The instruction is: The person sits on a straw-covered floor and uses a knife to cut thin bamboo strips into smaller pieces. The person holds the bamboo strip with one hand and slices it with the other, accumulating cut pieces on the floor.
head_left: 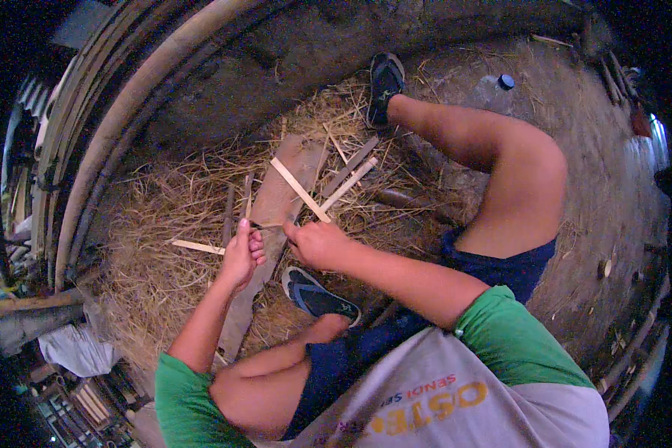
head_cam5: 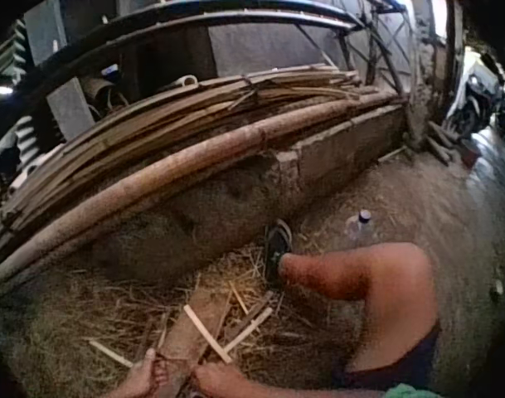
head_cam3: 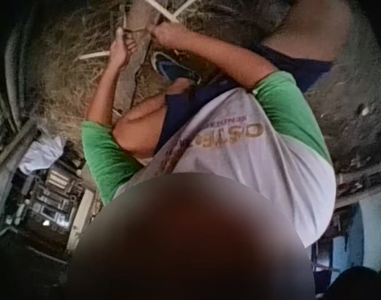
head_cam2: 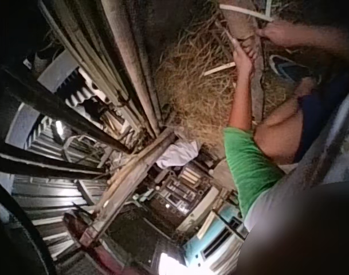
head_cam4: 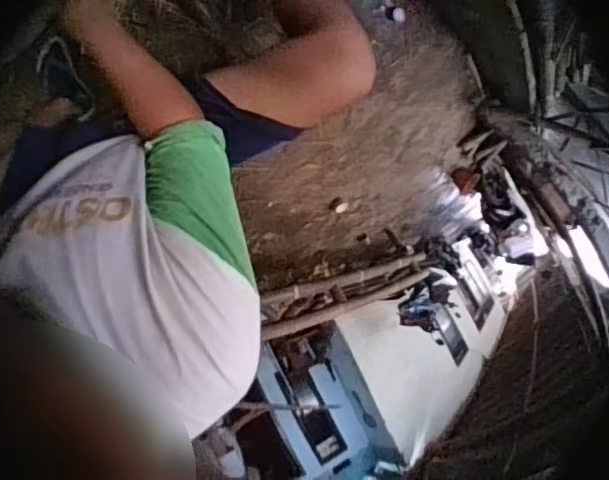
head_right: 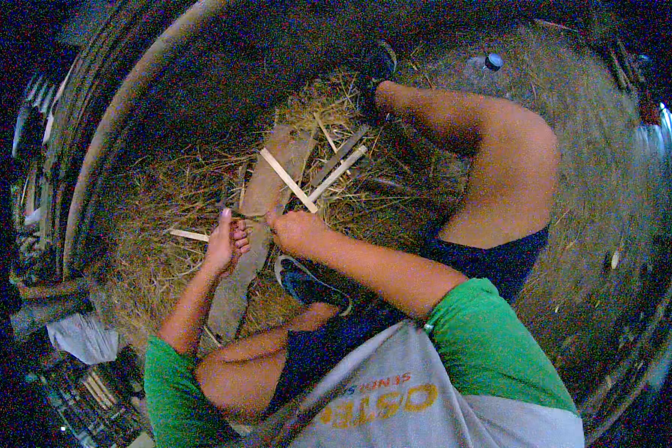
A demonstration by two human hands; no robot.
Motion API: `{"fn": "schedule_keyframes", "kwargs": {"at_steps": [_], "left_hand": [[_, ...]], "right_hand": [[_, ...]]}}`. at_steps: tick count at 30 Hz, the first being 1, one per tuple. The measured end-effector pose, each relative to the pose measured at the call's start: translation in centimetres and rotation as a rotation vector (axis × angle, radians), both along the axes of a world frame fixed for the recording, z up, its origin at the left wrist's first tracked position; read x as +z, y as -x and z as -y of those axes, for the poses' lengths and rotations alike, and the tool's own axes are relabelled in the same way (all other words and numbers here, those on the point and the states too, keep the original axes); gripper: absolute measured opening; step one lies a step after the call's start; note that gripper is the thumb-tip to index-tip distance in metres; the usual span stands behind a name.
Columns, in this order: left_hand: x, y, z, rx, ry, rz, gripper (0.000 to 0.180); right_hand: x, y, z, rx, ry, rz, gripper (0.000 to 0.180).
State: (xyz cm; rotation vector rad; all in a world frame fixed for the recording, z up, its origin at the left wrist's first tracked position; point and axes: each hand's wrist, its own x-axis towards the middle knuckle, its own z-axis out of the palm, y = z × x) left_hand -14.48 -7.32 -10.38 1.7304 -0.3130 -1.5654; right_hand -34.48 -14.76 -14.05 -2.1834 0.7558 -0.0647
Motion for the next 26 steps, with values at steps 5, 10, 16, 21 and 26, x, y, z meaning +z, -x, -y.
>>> {"fn": "schedule_keyframes", "kwargs": {"at_steps": [5,10,16,21,26], "left_hand": [[-0.9,-1.5,-2.5,0.063,-0.029,-0.002,0.044],[-0.7,-2.0,-3.9,0.109,-0.035,-0.053,0.035],[0.4,-1.3,-2.8,0.114,-0.075,0.007,0.030],[0.6,-1.3,-2.2,0.069,-0.033,-0.002,0.033],[-1.2,-2.2,-2.3,0.076,-0.075,-0.030,0.041]], "right_hand": [[-0.7,-0.6,-1.6,0.028,-0.014,0.017,0.036],[-2.6,-1.8,-2.5,0.030,0.065,0.076,0.037],[-4.2,-1.9,-2.0,0.034,0.124,0.069,0.032],[-3.0,-1.7,-1.3,0.039,0.047,0.024,0.037],[-1.6,-2.0,-1.4,0.061,-0.077,-0.093,0.066]]}}
